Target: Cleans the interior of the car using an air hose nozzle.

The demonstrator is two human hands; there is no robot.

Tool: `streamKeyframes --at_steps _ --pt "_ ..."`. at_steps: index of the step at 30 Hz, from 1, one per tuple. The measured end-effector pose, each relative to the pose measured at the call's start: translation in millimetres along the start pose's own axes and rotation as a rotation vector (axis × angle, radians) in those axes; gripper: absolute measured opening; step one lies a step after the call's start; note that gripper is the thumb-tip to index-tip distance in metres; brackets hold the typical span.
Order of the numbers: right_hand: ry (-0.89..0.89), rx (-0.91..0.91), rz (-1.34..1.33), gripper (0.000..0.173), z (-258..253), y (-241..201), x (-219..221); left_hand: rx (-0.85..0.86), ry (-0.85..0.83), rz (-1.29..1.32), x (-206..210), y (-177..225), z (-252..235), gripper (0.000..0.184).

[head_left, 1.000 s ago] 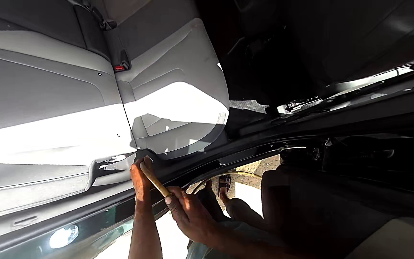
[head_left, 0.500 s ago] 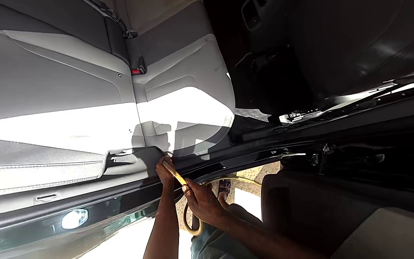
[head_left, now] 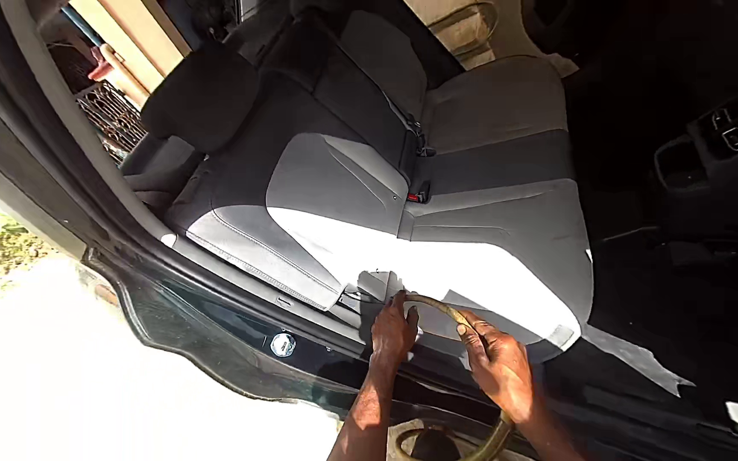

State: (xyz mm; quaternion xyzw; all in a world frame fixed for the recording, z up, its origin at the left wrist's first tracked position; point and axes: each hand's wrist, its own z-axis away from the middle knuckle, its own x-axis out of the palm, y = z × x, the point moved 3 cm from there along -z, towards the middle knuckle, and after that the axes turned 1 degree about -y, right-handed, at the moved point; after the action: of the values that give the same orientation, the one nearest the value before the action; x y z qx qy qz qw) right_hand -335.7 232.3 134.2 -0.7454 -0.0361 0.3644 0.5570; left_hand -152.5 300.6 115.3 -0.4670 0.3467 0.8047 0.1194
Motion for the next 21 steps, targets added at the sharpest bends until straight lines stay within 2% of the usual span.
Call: streamKeyframes --at_steps 2,5,7,10,12,14,15,19,21 --pt "-0.008 -0.03 0.046 0.035 -42 -2 -18 0.091 0.081 0.072 -29 -5 12 0.052" --pt "0.015 -0.093 0.067 0.032 -112 -1 -37 0.195 0.356 0.163 -80 -28 36 0.048" --pt "-0.102 -0.123 0.012 0.03 -144 -8 -36 0.228 0.547 0.157 -122 -50 55 0.043" --pt "-0.379 -0.184 -0.12 0.026 -164 -24 -21 0.281 0.823 0.136 -184 -84 81 0.039" --pt "-0.299 -0.248 -0.096 0.025 -184 -40 -20 0.285 0.934 0.139 -220 -105 94 0.039" --pt "-0.138 -0.181 -0.129 0.026 -205 -67 -23 0.289 0.992 0.151 -245 -121 104 0.04" --pt "-0.112 -0.14 -0.139 0.026 -211 -83 -24 0.299 1.004 0.163 -254 -127 108 0.04" --pt "-0.239 -0.219 -0.255 0.027 -230 -140 -21 0.41 0.967 0.235 -280 -132 103 0.041" --pt "-0.156 -0.305 -0.236 0.027 -245 -159 -19 0.434 0.935 0.214 -291 -130 91 0.043"
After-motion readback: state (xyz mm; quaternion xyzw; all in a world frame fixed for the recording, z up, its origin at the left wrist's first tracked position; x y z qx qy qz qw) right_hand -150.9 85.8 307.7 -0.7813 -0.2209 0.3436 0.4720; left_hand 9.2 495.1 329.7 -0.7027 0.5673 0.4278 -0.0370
